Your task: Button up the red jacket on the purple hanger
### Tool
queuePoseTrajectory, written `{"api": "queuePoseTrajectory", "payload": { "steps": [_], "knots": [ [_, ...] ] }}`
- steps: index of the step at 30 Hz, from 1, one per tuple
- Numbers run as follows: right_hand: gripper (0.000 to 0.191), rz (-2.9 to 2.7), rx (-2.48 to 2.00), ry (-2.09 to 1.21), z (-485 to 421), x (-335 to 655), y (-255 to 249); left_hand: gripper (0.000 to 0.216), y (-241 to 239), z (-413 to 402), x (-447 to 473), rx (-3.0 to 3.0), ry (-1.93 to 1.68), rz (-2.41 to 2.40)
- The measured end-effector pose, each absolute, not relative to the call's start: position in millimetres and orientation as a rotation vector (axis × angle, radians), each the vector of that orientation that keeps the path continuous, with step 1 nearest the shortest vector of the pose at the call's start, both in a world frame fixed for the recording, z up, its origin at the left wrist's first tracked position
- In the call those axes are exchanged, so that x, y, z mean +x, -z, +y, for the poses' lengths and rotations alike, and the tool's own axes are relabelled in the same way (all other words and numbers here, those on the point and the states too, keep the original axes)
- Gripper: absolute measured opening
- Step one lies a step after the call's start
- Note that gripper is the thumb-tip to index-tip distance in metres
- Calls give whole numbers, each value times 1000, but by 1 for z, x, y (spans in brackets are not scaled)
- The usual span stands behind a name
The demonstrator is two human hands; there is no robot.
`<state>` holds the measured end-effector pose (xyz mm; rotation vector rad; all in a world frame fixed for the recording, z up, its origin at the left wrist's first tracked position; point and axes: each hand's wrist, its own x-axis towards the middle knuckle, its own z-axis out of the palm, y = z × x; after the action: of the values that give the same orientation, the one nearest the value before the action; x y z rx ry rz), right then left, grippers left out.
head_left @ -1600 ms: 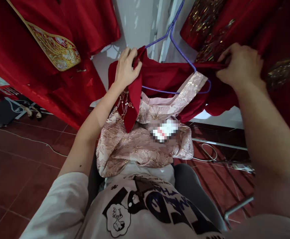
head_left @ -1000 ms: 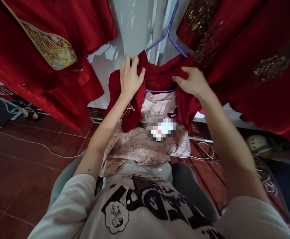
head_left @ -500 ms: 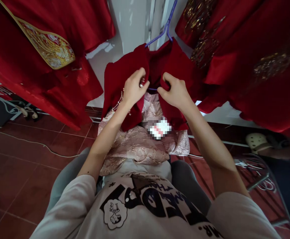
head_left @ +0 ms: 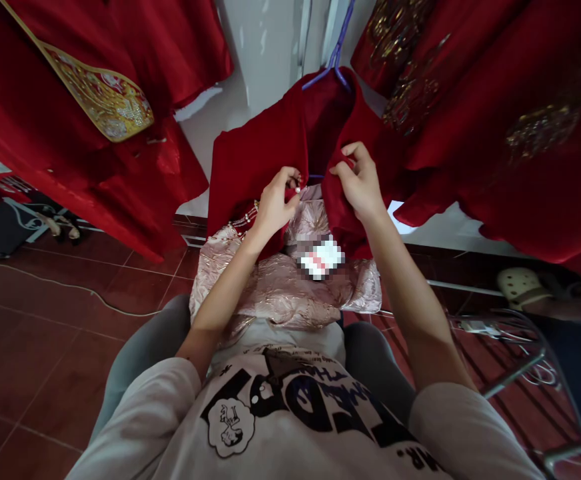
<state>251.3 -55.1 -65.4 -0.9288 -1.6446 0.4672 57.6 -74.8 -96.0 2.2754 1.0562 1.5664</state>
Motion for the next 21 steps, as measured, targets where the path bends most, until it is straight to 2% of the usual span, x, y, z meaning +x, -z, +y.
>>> {"api": "queuePoseTrajectory", "payload": {
  "steps": [4, 7, 10, 15, 18, 21],
  "knots": [
    [23, -1737, -961, -370, -63, 254, 65, 34, 96, -93, 51, 2252, -1548, 1162],
    [25, -1773, -957, -346, -67, 256, 67, 27, 97, -93, 45, 2180, -1617, 1201],
    [24, -1784, -935, -428, -66, 259, 69, 22, 97, -89, 44, 2076, -1692, 1203],
    [35, -1805, -870, -554, -68, 254, 68, 32, 91, -85, 60, 1803, -1863, 1204],
    [41, -1828, -796, -602, -77, 248, 65, 30, 91, -83, 69, 1732, -1877, 1153],
    [38, -1831, -793, -603, -89, 243, 62, 24, 93, -82, 72, 1678, -1836, 1087]
  ]
}}
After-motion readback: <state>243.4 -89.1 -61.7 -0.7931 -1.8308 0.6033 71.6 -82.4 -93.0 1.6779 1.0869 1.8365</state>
